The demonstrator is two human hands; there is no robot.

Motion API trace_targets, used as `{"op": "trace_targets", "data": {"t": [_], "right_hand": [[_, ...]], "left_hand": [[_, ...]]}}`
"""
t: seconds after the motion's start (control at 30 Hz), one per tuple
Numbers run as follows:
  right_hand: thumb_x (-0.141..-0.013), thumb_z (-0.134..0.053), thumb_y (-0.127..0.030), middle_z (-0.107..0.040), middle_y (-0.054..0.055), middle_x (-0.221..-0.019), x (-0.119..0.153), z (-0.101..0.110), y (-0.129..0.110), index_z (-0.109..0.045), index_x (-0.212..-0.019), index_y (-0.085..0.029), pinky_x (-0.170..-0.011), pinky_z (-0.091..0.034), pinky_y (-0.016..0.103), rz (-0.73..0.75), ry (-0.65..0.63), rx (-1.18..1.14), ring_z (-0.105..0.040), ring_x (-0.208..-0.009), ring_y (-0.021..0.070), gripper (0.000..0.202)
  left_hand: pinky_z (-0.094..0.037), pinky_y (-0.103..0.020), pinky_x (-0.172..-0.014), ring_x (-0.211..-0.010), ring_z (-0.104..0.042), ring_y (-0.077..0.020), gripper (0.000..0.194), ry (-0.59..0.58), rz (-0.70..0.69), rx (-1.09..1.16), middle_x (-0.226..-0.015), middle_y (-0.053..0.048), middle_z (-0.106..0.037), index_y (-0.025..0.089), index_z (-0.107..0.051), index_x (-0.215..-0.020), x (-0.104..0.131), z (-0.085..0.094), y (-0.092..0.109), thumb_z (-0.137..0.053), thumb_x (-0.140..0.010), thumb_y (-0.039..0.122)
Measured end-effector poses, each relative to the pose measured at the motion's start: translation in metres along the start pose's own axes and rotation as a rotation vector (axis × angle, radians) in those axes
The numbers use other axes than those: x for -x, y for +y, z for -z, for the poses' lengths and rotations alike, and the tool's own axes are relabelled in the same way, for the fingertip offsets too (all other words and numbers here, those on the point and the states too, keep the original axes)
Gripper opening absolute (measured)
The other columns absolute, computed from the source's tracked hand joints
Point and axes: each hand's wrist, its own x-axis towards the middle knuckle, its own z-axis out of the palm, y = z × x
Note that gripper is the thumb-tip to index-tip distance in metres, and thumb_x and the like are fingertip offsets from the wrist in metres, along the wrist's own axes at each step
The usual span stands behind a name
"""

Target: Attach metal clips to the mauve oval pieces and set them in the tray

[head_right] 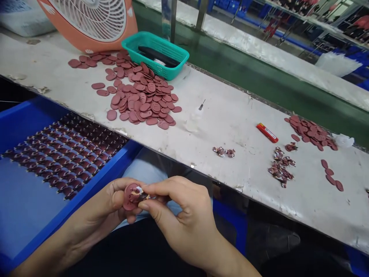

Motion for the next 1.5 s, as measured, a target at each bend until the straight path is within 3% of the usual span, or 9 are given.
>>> {"op": "trace_targets", "data": {"t": [1.03,1.3,1.5], "right_hand": [[-0.086,-0.075,-0.010,-0.077,-0.001,-0.085,-0.006,0.001,0.003,-0.073,-0.096,-0.019,-0.066,-0.058,0.021,0.009,-0.066,0.046,-0.071,-0.071,0.0104,0.014],[-0.086,-0.074,-0.010,-0.077,0.001,-0.084,-0.008,0.003,-0.001,-0.072,-0.095,-0.016,-0.068,-0.058,0.021,0.090,-0.095,0.137,-0.072,-0.072,0.0104,0.011],[-0.087,-0.070,-0.003,-0.079,0.002,-0.088,-0.007,0.004,-0.008,-0.069,-0.101,-0.018,-0.070,-0.061,0.024,0.186,-0.150,0.111,-0.074,-0.075,0.0126,0.021]], "left_hand": [[-0.051,-0.012,-0.051,-0.060,-0.061,-0.0088,0.037,-0.009,0.040,0.076,-0.072,-0.002,-0.070,0.019,-0.081,-0.081,-0.002,0.004,-0.008,-0.090,-0.065,0.051],[-0.050,-0.013,-0.050,-0.058,-0.059,-0.0079,0.040,0.021,0.061,0.076,-0.069,-0.001,-0.069,0.019,-0.081,-0.080,-0.004,0.004,-0.007,-0.092,-0.060,0.051],[-0.050,-0.015,-0.050,-0.057,-0.061,-0.0093,0.034,0.043,0.042,0.083,-0.065,-0.001,-0.071,0.021,-0.083,-0.078,0.005,-0.002,-0.003,-0.095,-0.058,0.045]]}}
